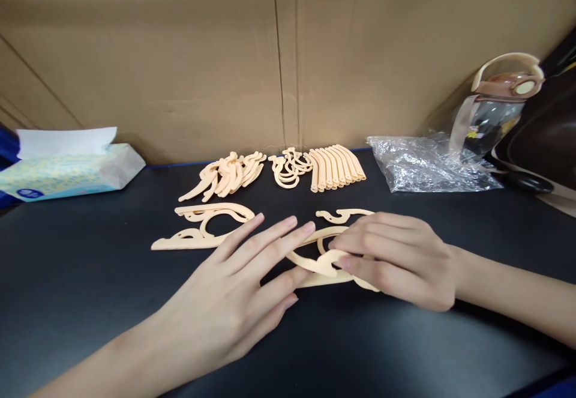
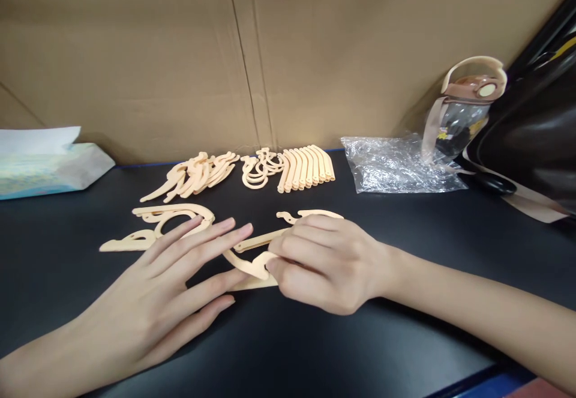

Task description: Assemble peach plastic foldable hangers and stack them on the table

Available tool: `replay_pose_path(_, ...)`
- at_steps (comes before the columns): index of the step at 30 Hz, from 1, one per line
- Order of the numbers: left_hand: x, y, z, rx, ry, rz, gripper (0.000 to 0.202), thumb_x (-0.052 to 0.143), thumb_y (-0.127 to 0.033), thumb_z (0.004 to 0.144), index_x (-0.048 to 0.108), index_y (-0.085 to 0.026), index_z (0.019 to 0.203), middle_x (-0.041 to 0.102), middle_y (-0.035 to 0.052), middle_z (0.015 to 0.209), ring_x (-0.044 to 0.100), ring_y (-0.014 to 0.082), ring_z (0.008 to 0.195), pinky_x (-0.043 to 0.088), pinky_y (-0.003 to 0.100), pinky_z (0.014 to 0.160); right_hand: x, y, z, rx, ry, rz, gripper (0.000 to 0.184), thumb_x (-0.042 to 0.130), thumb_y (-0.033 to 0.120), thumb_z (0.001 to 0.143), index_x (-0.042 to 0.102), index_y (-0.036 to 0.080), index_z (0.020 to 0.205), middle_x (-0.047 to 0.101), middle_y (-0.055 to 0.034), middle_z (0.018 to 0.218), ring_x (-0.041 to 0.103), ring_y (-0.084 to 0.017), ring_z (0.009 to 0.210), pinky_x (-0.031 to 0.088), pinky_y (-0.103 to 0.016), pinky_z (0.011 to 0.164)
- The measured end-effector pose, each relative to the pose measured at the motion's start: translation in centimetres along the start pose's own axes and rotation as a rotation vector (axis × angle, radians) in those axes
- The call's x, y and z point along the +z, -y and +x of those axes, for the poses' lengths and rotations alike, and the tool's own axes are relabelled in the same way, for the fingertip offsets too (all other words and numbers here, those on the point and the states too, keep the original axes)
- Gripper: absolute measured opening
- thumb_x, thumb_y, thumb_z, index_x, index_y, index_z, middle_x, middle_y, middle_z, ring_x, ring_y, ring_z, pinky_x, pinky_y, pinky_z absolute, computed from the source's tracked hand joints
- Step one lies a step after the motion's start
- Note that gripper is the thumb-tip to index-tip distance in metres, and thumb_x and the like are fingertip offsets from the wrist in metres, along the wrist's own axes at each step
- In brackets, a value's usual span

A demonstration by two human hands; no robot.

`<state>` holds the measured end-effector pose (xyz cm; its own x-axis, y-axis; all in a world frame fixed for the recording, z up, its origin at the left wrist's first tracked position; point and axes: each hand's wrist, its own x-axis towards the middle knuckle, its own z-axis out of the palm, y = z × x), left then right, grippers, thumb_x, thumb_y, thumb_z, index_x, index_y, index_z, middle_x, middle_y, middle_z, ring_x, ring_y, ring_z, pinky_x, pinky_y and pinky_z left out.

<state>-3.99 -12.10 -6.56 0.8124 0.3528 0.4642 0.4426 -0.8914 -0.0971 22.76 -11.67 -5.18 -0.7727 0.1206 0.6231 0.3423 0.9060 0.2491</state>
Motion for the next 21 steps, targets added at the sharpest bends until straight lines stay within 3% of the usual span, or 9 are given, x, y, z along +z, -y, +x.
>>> replay_pose_path(5,-0.24,0.0,0.02,0.134,-0.007,-0.055,0.029,0.044,-0.013,0.102,0.067,-0.021,0.117,0.064,0.0024,0.136,0.05,0.0171,0.134,0.019,0.037,0.125,0.45,0.4,0.16,-0.02,-0.046,0.056,0.028,0.049,0.005,0.095,0.066,0.016,0.076,0.076,-0.0087,0.082,0.07,-0.017,0.076,0.06,-0.028,0.071)
replay_pose_path(9,-0.45,0.03,-0.2,0.154,-0.053,-0.097,0.034,0.033,-0.009,0.105,0.065,-0.016,0.117,0.074,0.0021,0.107,0.064,0.0145,0.105,0.043,0.025,0.105,0.93,0.6,0.07,-0.037,-0.068,0.004,0.022,0.055,0.008,0.093,0.069,0.016,0.078,0.078,-0.0081,0.088,0.071,-0.016,0.082,0.061,-0.026,0.072)
replay_pose_path(12,-0.43,0.26,-0.52,0.151,-0.065,-0.085,0.037,0.028,-0.006,0.105,0.061,-0.014,0.12,0.073,0.005,0.11,0.065,0.0159,0.098,0.051,0.025,0.089,0.99,0.5,0.01,-0.054,-0.056,-0.05,0.016,0.06,0.011,0.093,0.07,0.015,0.082,0.078,-0.0071,0.093,0.071,-0.015,0.085,0.06,-0.025,0.073)
replay_pose_path(18,-0.44,0.35,-0.65,0.116,-0.033,-0.065,0.03,0.036,-0.006,0.104,0.063,-0.012,0.113,0.072,0.0058,0.104,0.06,0.0156,0.078,0.049,0.028,0.074,0.87,0.14,-0.09,-0.048,-0.013,-0.08,0.008,0.061,0.014,0.094,0.069,0.014,0.091,0.076,-0.0054,0.087,0.069,-0.015,0.08,0.056,-0.026,0.068)
replay_pose_path(21,-0.48,0.39,-0.66,0.11,-0.005,-0.029,0.031,0.033,-0.008,0.105,0.063,-0.012,0.115,0.071,0.0065,0.108,0.056,0.017,0.078,0.046,0.031,0.074,0.95,0.12,-0.15,-0.059,-0.054,-0.066,0.012,0.055,0.013,0.097,0.067,0.012,0.097,0.075,-0.0059,0.084,0.068,-0.015,0.076,0.054,-0.026,0.064)
